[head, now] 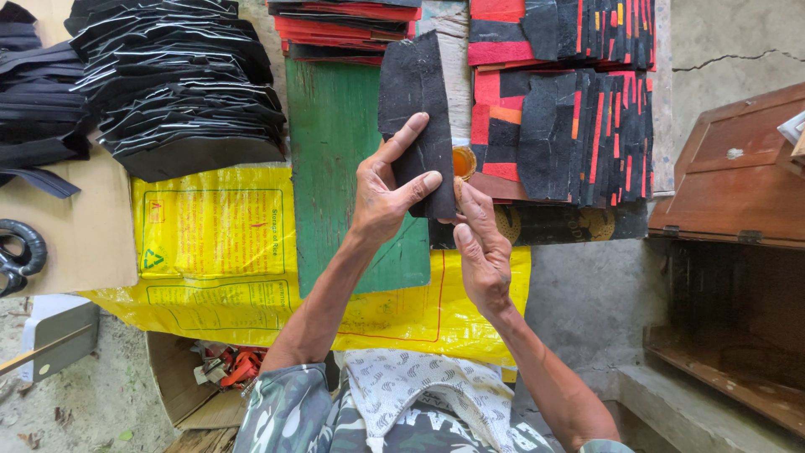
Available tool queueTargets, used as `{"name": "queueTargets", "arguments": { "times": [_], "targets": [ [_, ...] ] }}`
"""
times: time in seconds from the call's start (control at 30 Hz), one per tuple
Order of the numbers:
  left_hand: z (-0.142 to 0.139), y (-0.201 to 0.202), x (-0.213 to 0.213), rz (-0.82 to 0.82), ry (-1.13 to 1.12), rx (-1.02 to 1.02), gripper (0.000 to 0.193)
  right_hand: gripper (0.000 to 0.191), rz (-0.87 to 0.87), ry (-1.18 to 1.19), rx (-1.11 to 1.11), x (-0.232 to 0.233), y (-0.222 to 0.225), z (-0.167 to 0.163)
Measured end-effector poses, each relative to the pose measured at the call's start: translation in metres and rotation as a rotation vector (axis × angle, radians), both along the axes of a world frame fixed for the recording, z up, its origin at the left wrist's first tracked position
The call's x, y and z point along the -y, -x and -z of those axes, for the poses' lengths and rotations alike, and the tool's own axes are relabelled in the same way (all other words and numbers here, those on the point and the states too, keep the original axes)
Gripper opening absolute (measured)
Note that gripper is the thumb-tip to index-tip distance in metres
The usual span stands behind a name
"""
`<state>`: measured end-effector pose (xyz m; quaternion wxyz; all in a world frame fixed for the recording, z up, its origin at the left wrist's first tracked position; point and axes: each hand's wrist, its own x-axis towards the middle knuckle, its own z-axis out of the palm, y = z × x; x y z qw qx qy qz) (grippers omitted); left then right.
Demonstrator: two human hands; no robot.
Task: The person assembles decorative panels from cut black, red and orange foam pieces at a workbench. They pick up a black foam base, apply glue from a small jar onto it, press colored foam strips onto the glued areas, then place the finished panel onto a stack of completed pieces and start the next one.
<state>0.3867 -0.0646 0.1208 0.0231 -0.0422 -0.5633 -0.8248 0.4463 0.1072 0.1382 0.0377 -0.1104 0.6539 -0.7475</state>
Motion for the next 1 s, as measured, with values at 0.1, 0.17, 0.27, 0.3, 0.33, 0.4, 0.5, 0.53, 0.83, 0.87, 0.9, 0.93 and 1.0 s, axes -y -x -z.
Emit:
{"name": "queueTargets", "arguments": {
  "times": [0.1, 0.17, 0.27, 0.3, 0.33, 0.4, 0.5, 0.53, 0.83, 0.87, 0.9, 0.93, 1.0],
  "targets": [
    [0.0, 0.002, -0.001, -0.019, -0.008, 0.002, 0.073, 0.048, 0.029, -0.092, -0.002, 0.0, -0.004, -0.001],
    [0.001, 0.003, -0.002, -0.035, -0.011, 0.004, 0.072, 0.048, 0.055, -0.217, -0.094, 0.0, -0.005, -0.002],
    [0.005, 0.004, -0.003, -0.053, -0.056, 0.034, 0.071, 0.046, 0.085, -0.425, -0.328, -0.002, -0.006, -0.003],
    [0.006, 0.004, -0.003, -0.054, -0.064, 0.025, 0.071, 0.045, 0.094, -0.474, -0.379, -0.002, -0.005, -0.004],
    [0.008, 0.002, -0.002, -0.055, -0.073, 0.017, 0.071, 0.044, 0.101, -0.523, -0.429, -0.003, -0.007, -0.004],
    [0.011, 0.002, -0.002, -0.051, -0.126, 0.02, 0.072, 0.038, 0.146, -0.6, -0.508, -0.006, -0.007, -0.006],
    [0.015, 0.003, -0.001, -0.035, -0.23, 0.044, 0.073, 0.033, 0.185, -0.515, -0.482, -0.012, -0.006, -0.008],
    [0.016, 0.002, -0.001, -0.025, -0.243, 0.046, 0.074, 0.033, 0.194, -0.454, -0.448, -0.013, -0.005, -0.008],
    [0.011, -0.005, -0.006, 0.089, -0.378, 0.101, 0.079, 0.06, 0.047, -0.589, -0.406, -0.019, 0.027, -0.004],
    [0.009, -0.005, -0.006, 0.093, -0.377, 0.11, 0.079, 0.059, 0.055, -0.605, -0.482, -0.02, 0.027, -0.004],
    [0.007, -0.007, -0.006, 0.112, -0.407, 0.13, 0.08, 0.057, 0.059, -0.622, -0.553, -0.021, 0.025, -0.004],
    [0.006, -0.009, -0.007, 0.136, -0.438, 0.15, 0.081, 0.056, 0.067, -0.643, -0.623, -0.023, 0.025, -0.004],
    [0.001, -0.013, -0.009, 0.195, -0.488, 0.182, 0.082, 0.057, 0.101, -0.682, -0.585, -0.025, 0.039, -0.001]
  ]
}}
